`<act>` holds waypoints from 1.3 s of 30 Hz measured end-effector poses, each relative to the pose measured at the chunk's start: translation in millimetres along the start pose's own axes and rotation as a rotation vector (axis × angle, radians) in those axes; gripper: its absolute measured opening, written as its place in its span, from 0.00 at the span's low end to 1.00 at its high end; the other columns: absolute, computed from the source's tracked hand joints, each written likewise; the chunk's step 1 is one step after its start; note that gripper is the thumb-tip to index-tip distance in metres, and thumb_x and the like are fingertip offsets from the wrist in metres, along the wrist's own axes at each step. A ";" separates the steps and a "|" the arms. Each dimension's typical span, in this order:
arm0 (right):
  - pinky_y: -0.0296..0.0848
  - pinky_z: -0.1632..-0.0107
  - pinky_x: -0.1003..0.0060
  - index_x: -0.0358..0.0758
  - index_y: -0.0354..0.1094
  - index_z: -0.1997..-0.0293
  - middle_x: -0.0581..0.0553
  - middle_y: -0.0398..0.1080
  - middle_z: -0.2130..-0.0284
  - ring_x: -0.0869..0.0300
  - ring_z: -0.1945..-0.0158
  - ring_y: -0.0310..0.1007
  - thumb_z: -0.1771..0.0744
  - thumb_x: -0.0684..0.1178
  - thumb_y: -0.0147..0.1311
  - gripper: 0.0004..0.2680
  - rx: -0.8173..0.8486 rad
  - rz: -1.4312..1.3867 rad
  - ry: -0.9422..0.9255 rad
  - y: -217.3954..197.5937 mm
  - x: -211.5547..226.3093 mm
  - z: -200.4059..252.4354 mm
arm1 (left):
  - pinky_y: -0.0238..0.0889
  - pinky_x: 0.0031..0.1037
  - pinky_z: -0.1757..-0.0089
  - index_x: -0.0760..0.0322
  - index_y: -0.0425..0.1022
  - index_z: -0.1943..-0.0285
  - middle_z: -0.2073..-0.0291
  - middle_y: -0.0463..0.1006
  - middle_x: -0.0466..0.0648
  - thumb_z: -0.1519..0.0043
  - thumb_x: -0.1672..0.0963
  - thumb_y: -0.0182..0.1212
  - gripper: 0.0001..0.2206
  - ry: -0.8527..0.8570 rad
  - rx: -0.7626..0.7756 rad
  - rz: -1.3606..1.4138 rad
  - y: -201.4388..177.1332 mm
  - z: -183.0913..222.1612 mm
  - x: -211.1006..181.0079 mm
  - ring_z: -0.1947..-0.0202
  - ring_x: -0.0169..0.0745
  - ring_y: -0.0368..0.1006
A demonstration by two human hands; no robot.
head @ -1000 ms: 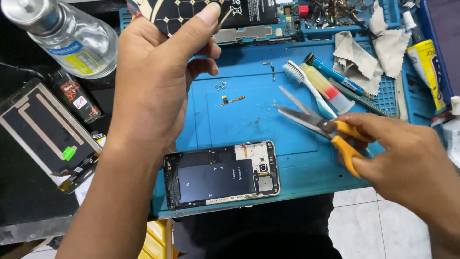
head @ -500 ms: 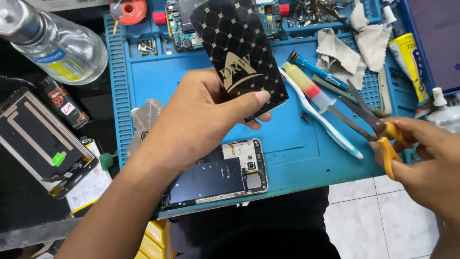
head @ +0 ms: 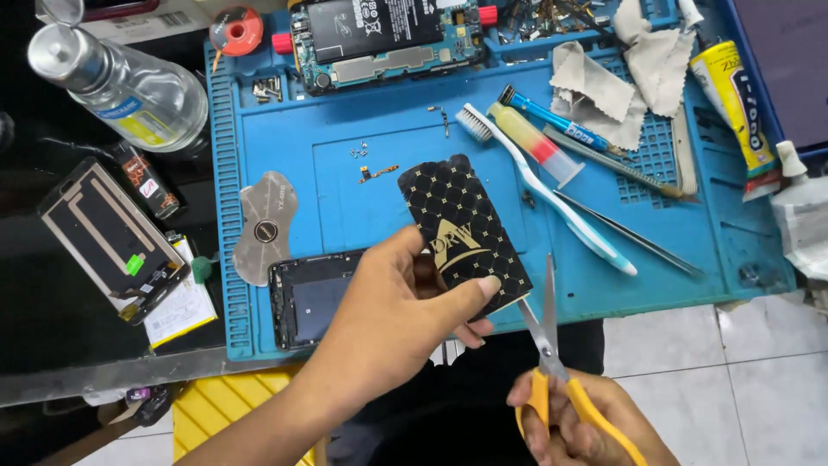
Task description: Repairing a mobile phone by cutting decorative film, applying adhesive tape, and securing internal components using tweezers.
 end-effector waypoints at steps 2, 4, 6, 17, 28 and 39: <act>0.57 0.80 0.70 0.18 0.69 0.47 0.29 0.72 0.73 0.62 0.84 0.55 0.42 0.61 0.71 0.30 0.008 -0.031 -0.029 3.1 -1.5 -5.0 | 0.79 0.30 0.71 0.70 0.73 0.56 0.67 0.83 0.57 0.43 0.61 0.67 0.10 -0.028 -0.041 -0.021 3.6 3.6 3.7 0.75 0.47 0.82; 0.57 0.78 0.68 0.18 0.73 0.47 0.34 0.72 0.73 0.54 0.75 0.69 0.43 0.59 0.70 0.29 -0.091 0.068 -0.013 3.3 2.1 -4.0 | 0.81 0.31 0.71 0.71 0.71 0.56 0.71 0.82 0.62 0.41 0.62 0.66 0.09 -0.001 -0.014 -0.015 7.6 3.1 11.0 0.76 0.49 0.83; 0.60 0.74 0.65 0.19 0.76 0.48 0.36 0.73 0.75 0.55 0.76 0.68 0.43 0.58 0.69 0.27 -0.088 0.129 -0.044 10.5 8.4 -4.1 | 0.82 0.32 0.71 0.72 0.71 0.55 0.70 0.81 0.62 0.41 0.62 0.65 0.09 0.006 -0.013 -0.005 10.1 3.2 14.3 0.76 0.50 0.83; 0.66 0.73 0.62 0.18 0.78 0.53 0.38 0.70 0.79 0.56 0.80 0.65 0.41 0.56 0.70 0.24 -0.085 0.214 -0.144 2.0 8.2 -20.4 | 0.83 0.34 0.69 0.71 0.70 0.55 0.68 0.81 0.62 0.41 0.62 0.66 0.10 -0.042 -0.053 -0.011 11.2 4.1 11.0 0.74 0.53 0.84; 0.67 0.75 0.63 0.16 0.76 0.54 0.39 0.67 0.81 0.57 0.82 0.64 0.40 0.50 0.68 0.20 -0.119 0.186 -0.199 4.5 9.4 -26.4 | 0.74 0.29 0.76 0.76 0.77 0.67 0.78 0.82 0.59 0.35 0.57 0.64 0.12 -0.138 0.037 -0.177 13.0 -0.6 9.7 0.84 0.48 0.76; 0.73 0.75 0.64 0.21 0.79 0.53 0.39 0.71 0.80 0.57 0.80 0.67 0.40 0.53 0.69 0.20 -0.148 0.310 -0.233 14.1 14.7 -27.3 | 0.66 0.23 0.79 0.74 0.77 0.75 0.86 0.78 0.58 0.32 0.57 0.60 0.18 -0.057 0.144 -0.203 11.9 -12.7 20.0 0.88 0.42 0.71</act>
Point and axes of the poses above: each hand's wrist, its own z-axis away from the middle knuckle, its own y-axis out of the palm, x = y × z, the point moved 5 cm from there along -z, towards the middle knuckle
